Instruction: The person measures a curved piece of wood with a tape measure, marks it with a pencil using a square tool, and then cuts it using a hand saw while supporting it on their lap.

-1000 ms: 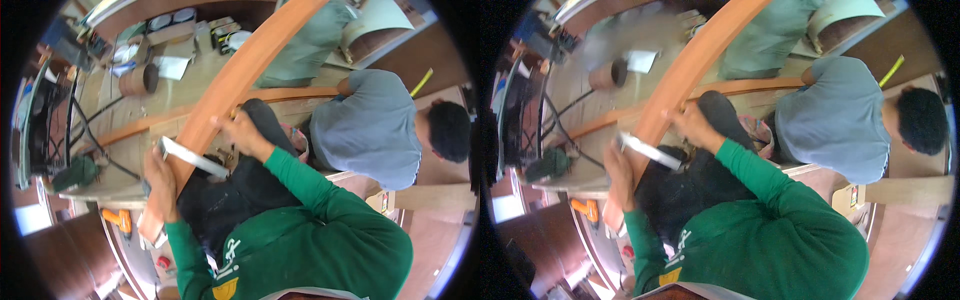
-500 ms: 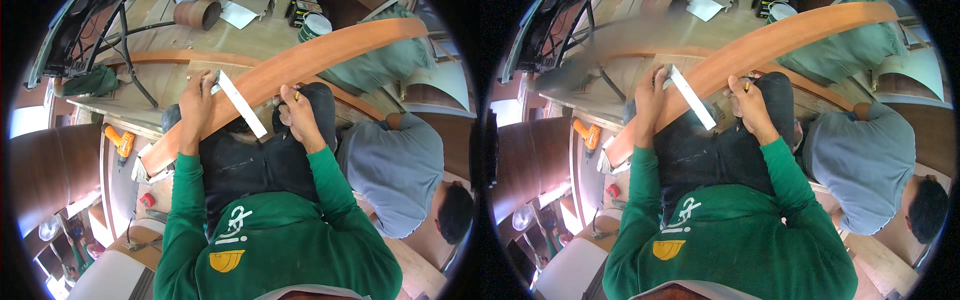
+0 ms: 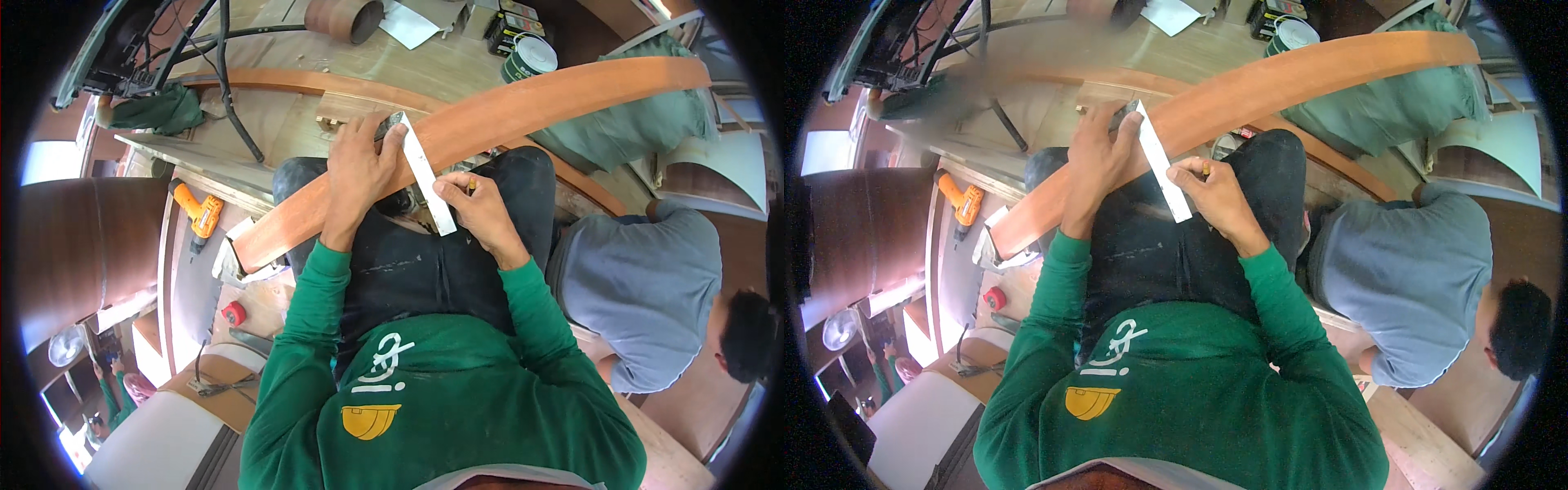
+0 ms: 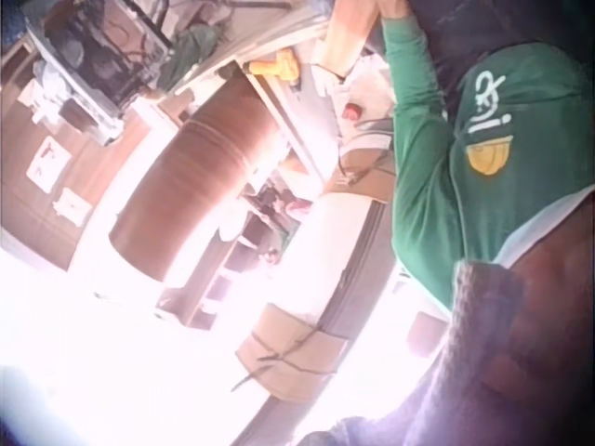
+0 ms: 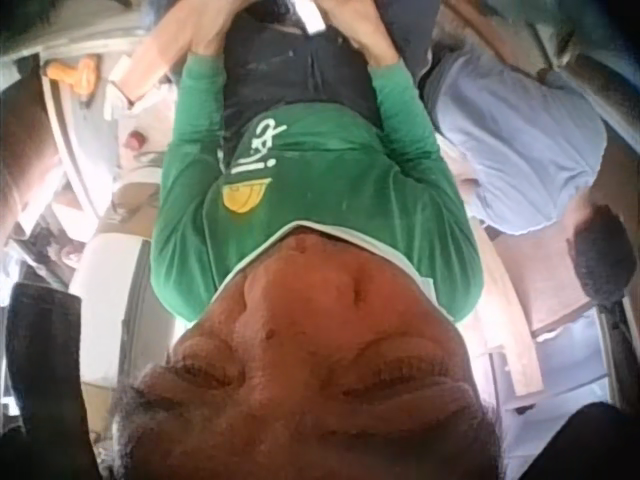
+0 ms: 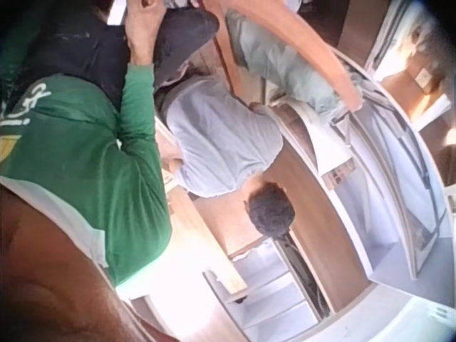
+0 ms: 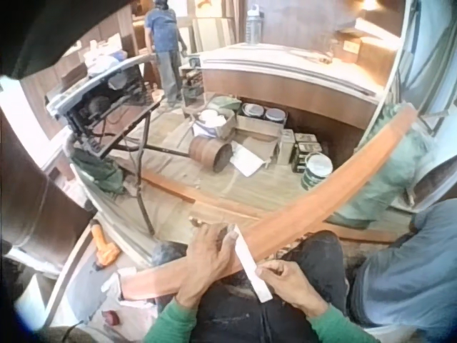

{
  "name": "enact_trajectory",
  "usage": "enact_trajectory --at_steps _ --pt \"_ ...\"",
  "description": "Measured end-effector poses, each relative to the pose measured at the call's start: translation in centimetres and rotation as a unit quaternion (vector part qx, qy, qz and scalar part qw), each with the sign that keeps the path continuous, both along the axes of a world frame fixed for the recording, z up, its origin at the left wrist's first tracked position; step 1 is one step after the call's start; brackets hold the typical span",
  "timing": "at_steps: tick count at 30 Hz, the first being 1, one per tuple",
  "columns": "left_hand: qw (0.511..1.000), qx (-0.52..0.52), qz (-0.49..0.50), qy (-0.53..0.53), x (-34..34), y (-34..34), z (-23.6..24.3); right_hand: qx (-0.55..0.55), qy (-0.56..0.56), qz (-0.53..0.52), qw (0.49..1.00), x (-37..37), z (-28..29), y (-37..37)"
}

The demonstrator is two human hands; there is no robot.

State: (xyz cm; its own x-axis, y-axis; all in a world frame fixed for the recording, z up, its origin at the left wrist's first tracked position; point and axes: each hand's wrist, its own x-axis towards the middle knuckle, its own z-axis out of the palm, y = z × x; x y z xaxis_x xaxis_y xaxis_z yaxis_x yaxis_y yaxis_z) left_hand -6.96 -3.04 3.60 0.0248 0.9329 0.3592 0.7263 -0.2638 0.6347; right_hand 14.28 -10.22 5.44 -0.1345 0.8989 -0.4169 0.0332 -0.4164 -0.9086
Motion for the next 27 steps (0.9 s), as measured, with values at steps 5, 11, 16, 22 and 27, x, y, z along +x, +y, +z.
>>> enact_trajectory --at_steps 5,11,16,22,27 --pt "0.999 -0.020 -0.008 -0.024 0.15 0.13 0.46 0.053 -0.034 -0.005 0.998 0.09 0.27 0.04" --pt "0.999 -0.035 0.010 -0.031 0.42 -0.15 0.64 0.066 -0.036 0.005 0.997 0.61 -0.20 -0.10" --pt "0.998 -0.015 0.006 -0.054 0.71 0.07 0.64 0.054 -0.026 -0.011 0.998 0.68 0.03 -0.13" --pt "0.996 -0.056 0.031 -0.063 0.51 0.10 0.26 0.068 -0.038 -0.003 0.997 0.61 -0.14 -0.11" --pt "0.995 -0.061 0.028 -0.070 0.58 0.08 0.56 0.072 -0.036 -0.010 0.997 0.64 -0.32 -0.17"
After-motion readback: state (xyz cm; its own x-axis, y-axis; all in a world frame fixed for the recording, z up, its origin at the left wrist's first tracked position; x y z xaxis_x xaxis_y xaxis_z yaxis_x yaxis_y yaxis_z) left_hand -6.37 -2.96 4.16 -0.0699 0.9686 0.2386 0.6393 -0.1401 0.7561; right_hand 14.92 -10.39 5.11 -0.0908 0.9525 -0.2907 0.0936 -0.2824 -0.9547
